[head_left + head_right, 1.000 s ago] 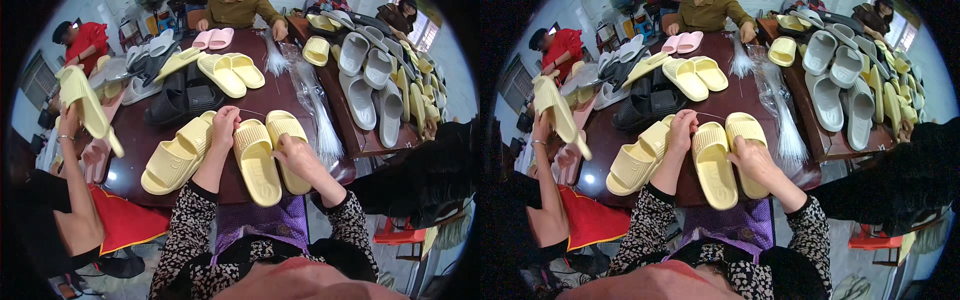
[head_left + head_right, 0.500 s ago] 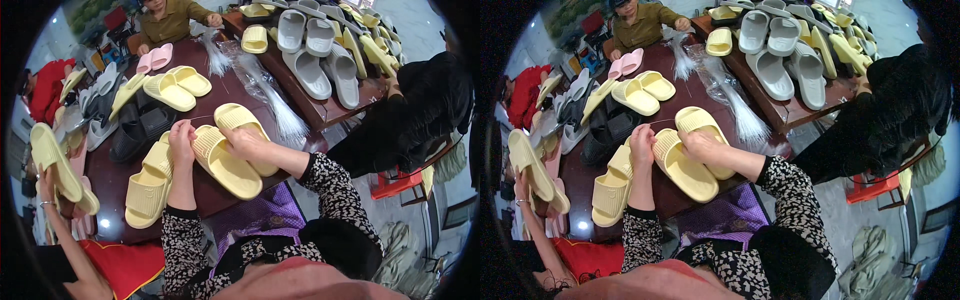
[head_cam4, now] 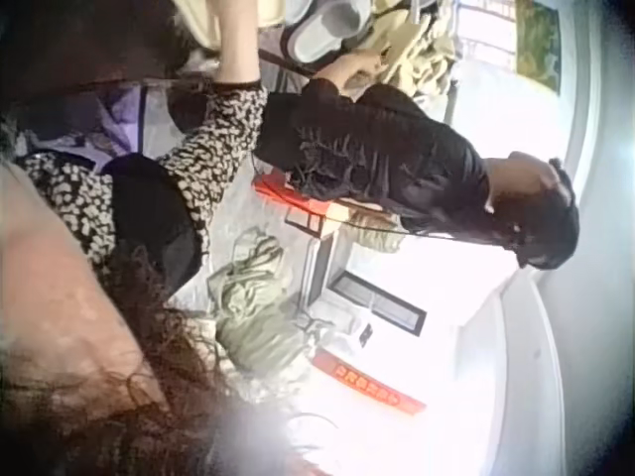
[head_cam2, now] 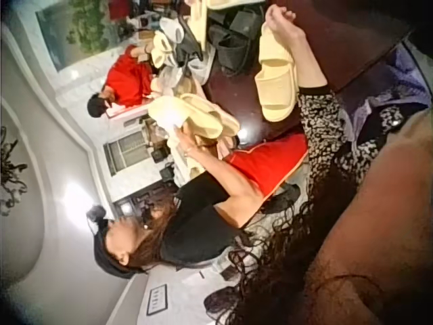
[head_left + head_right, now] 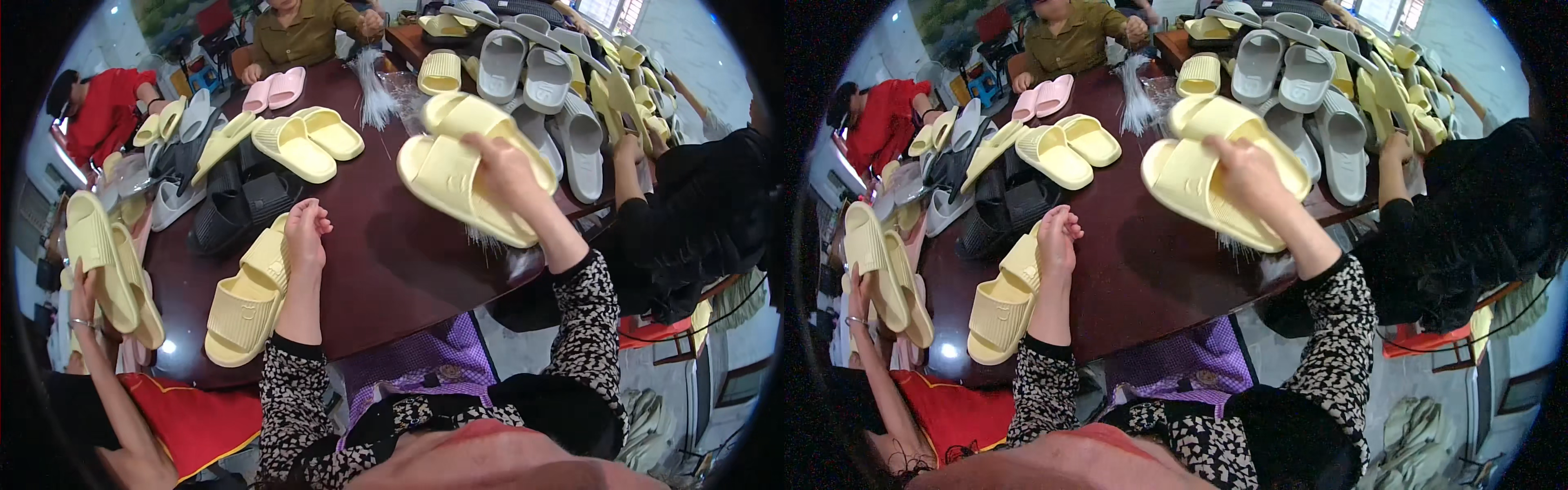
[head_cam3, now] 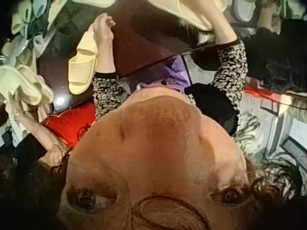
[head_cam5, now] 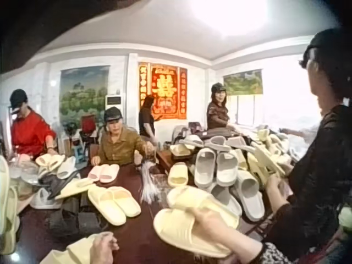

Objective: The person pairs slippers by taking plastic fasteners from a bundle, threading the fasteners through the slippers by hand to connect them, and sorting pairs of slippers on the table.

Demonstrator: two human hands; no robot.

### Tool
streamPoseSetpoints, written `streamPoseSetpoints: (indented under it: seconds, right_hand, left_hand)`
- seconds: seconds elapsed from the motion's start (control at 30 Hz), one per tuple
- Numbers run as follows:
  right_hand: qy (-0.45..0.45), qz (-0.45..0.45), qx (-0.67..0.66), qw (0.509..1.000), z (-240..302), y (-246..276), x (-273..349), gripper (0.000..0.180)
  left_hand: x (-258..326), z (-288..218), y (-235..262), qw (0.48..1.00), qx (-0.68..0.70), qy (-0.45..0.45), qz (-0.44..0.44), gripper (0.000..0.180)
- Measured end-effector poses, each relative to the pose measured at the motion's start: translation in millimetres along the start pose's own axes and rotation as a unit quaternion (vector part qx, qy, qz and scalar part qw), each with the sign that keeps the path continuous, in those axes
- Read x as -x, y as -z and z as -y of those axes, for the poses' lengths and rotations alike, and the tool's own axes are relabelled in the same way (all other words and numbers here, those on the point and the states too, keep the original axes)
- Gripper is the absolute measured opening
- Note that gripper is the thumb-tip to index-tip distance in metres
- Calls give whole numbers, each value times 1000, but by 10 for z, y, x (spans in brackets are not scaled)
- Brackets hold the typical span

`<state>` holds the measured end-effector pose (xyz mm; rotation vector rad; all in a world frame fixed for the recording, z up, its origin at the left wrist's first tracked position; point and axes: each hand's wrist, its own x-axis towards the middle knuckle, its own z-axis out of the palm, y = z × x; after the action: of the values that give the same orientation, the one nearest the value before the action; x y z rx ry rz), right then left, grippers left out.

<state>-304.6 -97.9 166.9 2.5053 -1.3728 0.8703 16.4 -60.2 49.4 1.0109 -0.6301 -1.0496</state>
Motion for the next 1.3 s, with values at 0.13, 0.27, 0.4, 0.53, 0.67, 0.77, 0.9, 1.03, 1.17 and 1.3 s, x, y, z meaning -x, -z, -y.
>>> streamPoseSetpoints:
  seconds: [0.13, 0.27, 0.4, 0.53, 0.67, 0.77, 0.9, 1.03, 1.17, 1.3]
  right_hand:
    - [-28, -88, 77, 993, -258, 276, 22, 28]
    - [-52, -108, 147, 982, -718, 226, 117, 30]
    - [-72, -108, 181, 975, -1027, 113, 243, 32]
    - [-71, -117, 186, 973, -1214, 56, 240, 32]
    - [-66, -109, 191, 973, -1413, 16, 193, 32]
    - [-69, -96, 203, 972, -1527, -9, 153, 33]
    - [-68, -88, 215, 970, -1599, 3, 123, 33]
    - [-61, -114, 210, 969, -1700, -31, 92, 35]
    - [-79, -110, 214, 967, -1911, -95, 27, 41]
    - [-187, -43, 257, 947, -2000, -3, 43, 52]
  left_hand:
    - [8, 38, -15, 1000, -12, 13, 2, 11]
    - [6, 45, -1, 1000, -9, 21, 8, 10]
    - [20, 57, -9, 1000, -3, 24, 19, 8]
    - [21, 70, 10, 999, -5, 27, 21, 6]
    - [24, 91, 71, 999, -14, 30, 31, 11]
    - [32, 114, 92, 999, -15, 32, 40, 10]
    - [62, 89, 109, 998, -20, 33, 46, 10]
    - [87, 79, 129, 998, -26, 28, 48, 11]
    - [119, 63, 161, 997, -38, 10, 65, 14]
    - [110, 63, -63, 993, -53, -25, 101, 17]
